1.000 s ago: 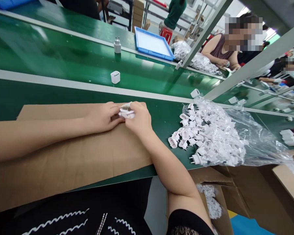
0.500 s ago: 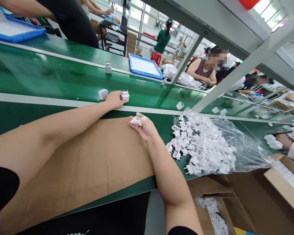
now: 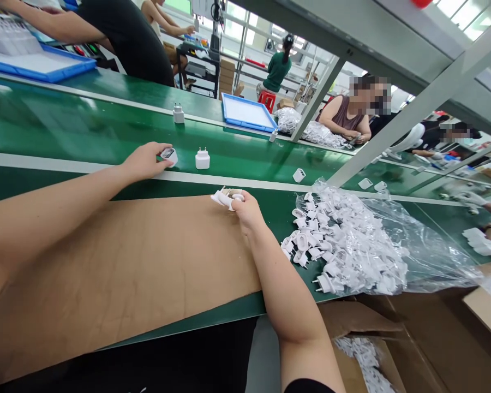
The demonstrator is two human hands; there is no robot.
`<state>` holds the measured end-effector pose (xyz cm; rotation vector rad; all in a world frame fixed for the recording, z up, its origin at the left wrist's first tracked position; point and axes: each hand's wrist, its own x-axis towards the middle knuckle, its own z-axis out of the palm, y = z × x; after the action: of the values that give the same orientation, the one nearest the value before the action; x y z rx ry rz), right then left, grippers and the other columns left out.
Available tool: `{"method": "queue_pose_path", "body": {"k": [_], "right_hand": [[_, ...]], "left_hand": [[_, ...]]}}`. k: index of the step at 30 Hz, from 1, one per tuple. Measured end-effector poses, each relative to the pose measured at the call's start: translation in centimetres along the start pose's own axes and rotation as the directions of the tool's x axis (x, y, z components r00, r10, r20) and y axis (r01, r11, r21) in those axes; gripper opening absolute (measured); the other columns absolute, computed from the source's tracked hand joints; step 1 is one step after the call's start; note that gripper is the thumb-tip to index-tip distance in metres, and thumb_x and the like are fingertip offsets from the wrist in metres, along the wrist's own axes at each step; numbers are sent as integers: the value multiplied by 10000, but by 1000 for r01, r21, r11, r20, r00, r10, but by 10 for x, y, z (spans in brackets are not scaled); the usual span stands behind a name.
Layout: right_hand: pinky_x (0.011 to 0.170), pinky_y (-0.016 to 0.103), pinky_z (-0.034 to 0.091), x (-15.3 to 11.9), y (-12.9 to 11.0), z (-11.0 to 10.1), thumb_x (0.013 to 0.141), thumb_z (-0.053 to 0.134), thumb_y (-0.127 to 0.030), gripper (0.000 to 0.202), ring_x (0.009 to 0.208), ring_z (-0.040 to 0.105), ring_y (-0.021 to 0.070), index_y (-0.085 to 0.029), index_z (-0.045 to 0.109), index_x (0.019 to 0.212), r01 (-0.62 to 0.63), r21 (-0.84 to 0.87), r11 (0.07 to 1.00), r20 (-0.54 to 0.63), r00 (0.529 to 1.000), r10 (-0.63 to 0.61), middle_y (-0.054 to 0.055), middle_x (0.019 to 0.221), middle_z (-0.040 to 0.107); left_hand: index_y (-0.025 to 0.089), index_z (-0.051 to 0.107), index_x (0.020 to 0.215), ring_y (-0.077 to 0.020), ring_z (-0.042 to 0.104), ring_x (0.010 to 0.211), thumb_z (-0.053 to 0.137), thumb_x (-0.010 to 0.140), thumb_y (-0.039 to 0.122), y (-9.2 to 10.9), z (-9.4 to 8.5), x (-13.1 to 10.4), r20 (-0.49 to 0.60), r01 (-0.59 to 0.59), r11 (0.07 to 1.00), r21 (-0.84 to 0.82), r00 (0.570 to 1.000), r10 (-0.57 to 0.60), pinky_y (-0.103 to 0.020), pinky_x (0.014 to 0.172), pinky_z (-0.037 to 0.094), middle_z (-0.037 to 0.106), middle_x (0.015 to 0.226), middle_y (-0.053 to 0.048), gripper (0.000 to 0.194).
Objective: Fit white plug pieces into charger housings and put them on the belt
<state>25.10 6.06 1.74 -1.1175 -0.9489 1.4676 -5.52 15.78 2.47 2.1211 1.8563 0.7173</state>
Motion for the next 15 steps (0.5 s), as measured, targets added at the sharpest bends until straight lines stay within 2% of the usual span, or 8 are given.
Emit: {"method": "queue_pose_path", "body": {"k": [1, 3, 5, 7, 8, 11, 13, 15], "right_hand": [[543, 182, 470, -2, -1, -1, 497, 624, -97, 365, 649, 582, 91, -196, 717, 836, 32, -36, 999, 4, 999, -32, -23, 816, 712], [488, 182, 402, -6, -5, -1, 521, 633, -145, 446, 583, 528, 72, -206, 744, 949, 54, -74, 996, 59, 997, -50, -22, 834, 716], [483, 196, 408, -10, -9, -2, 565, 659, -191, 481, 555, 518, 70, -218, 745, 1037, 32, -90, 995, 128, 992, -21, -11, 869, 729], [517, 213, 461, -14, -13, -1, 576, 686, -208, 462, 560, 544, 76, -219, 743, 1034, 11, -104, 995, 150, 989, 5, -4, 883, 735], [540, 223, 488, -15, -14, -1, 565, 696, -205, 453, 573, 567, 83, -220, 740, 1016, 2, -109, 994, 146, 989, 14, -3, 881, 735], [612, 263, 543, -19, -17, 1, 540, 729, -205, 417, 643, 644, 123, -222, 725, 957, 8, -114, 993, 120, 993, 6, 0, 853, 729], [648, 286, 553, -21, -16, 3, 559, 778, -228, 342, 689, 663, 142, -216, 708, 893, 79, -133, 988, 140, 988, -60, 7, 843, 722], [647, 297, 544, -23, -14, 6, 600, 817, -263, 267, 700, 655, 148, -210, 684, 825, 167, -194, 967, 180, 975, -132, 13, 838, 715]], "left_hand": [[164, 568, 1442, -313, 618, 1136, 620, 840, 353, 8, 0, -12, -20, -57, 998, -27, 998, 56, -458, 1055, 480, 586, 1335, -158, 634], [181, 564, 1444, -268, 635, 1057, 627, 846, 410, 28, 1, -42, 9, -177, 975, -131, 984, 180, -411, 978, 529, 562, 1283, -141, 644], [202, 615, 1357, -229, 642, 974, 663, 829, 466, 51, 6, -73, 127, -269, 928, -258, 943, 308, -364, 884, 558, 560, 1229, -111, 592], [210, 656, 1205, -195, 637, 877, 713, 806, 517, 71, 13, -100, 222, -294, 899, -325, 900, 375, -340, 800, 557, 568, 1176, -84, 507], [206, 654, 1120, -184, 626, 828, 737, 789, 548, 79, 17, -110, 240, -279, 900, -336, 898, 368, -333, 750, 547, 575, 1136, -73, 483], [204, 585, 980, -183, 591, 743, 815, 687, 647, 91, 27, -127, 208, -183, 924, -337, 942, 263, -315, 626, 487, 584, 1000, -50, 579], [213, 570, 1069, -193, 590, 743, 879, 581, 659, 89, 31, -128, 200, -147, 920, -363, 952, 231, -308, 610, 469, 591, 958, -38, 729], [226, 545, 1262, -195, 596, 750, 912, 548, 609, 83, 31, -126, 251, -150, 894, -423, 928, 275, -303, 622, 475, 606, 940, -29, 889]]}}
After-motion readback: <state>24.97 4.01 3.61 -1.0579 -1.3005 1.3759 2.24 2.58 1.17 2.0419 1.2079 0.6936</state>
